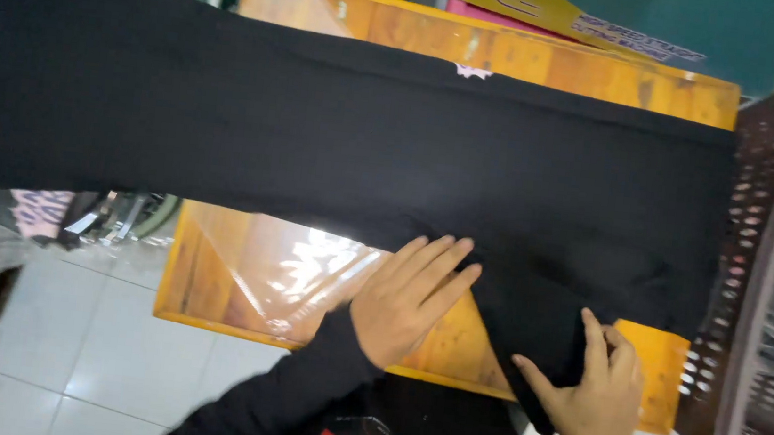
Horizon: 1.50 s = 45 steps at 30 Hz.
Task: Folding a black t-shirt and placing it into a clear plastic bag for packaging
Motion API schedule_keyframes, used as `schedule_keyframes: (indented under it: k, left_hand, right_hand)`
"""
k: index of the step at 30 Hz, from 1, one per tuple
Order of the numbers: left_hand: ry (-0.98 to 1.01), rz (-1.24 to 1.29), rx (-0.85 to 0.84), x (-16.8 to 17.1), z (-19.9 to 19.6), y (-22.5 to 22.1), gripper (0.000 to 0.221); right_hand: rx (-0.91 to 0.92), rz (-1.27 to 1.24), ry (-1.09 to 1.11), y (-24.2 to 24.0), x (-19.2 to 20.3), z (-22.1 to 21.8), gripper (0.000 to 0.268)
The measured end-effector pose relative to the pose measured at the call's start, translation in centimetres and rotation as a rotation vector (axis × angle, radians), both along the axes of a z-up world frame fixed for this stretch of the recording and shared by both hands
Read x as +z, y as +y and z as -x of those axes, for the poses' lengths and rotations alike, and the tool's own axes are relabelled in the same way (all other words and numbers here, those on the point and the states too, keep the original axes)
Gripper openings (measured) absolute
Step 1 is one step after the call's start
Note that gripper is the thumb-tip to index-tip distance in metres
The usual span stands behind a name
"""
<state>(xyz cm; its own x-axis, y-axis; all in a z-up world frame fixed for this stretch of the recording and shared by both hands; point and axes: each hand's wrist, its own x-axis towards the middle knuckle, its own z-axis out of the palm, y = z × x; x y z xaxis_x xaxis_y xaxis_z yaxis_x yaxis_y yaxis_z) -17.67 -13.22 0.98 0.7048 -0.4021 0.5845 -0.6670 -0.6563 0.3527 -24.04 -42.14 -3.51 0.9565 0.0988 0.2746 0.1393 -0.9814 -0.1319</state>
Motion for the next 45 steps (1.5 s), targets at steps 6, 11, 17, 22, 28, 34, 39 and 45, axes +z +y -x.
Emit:
schedule_keyframes:
  k: [6, 11, 17, 22, 28, 34, 39, 45]
  left_hand:
    - [0.108, -0.266, -0.105, -3.6, -3.7, -6.4, 0.048]
    - [0.123, -0.241, -0.122, -6.5, -4.4, -8.4, 0.008]
    - [0.385, 0.348, -0.230, -0.4, -3.3, -5.6, 0.010]
    - [0.535, 0.583, -0.142, 0.5, -3.4, -3.8, 0.027]
    - [0.521, 0.724, 0.180, -0.4, -7.3, -3.2, 0.012]
    - [0.541, 0.677, 0.501, -7.6, -17.3, -2.2, 0.028]
    - [0.852, 0.398, 0.403, -0.4, -14.4, -1.3, 0.096]
    - [0.203, -0.343, 0.315, -5.1, -8.7, -1.0, 0.056]
  right_hand:
    - [-0.157, -0.217, 0.044, 1.3, 0.2, 1.4, 0.076]
    - [-0.079, -0.168, 0.047, 0.5, -0.4, 1.2, 0.079]
    - [0.230, -0.059, 0.088, -1.1, -1.2, 1.7, 0.082]
    - [0.362, -0.162, 0.189, -6.1, 1.0, -1.0, 0.071]
    - [0.010, -0.586, -0.010, -6.0, 9.4, -9.7, 0.029]
    - [-0.119, -0.747, -0.168, -6.0, 0.4, -21.8, 0.013]
    - [-0.208, -0.232, -0.164, -4.3, -2.6, -19.6, 0.047]
    - [0.085, 0.037, 0.033, -1.9, -0.5, -15.5, 0.048]
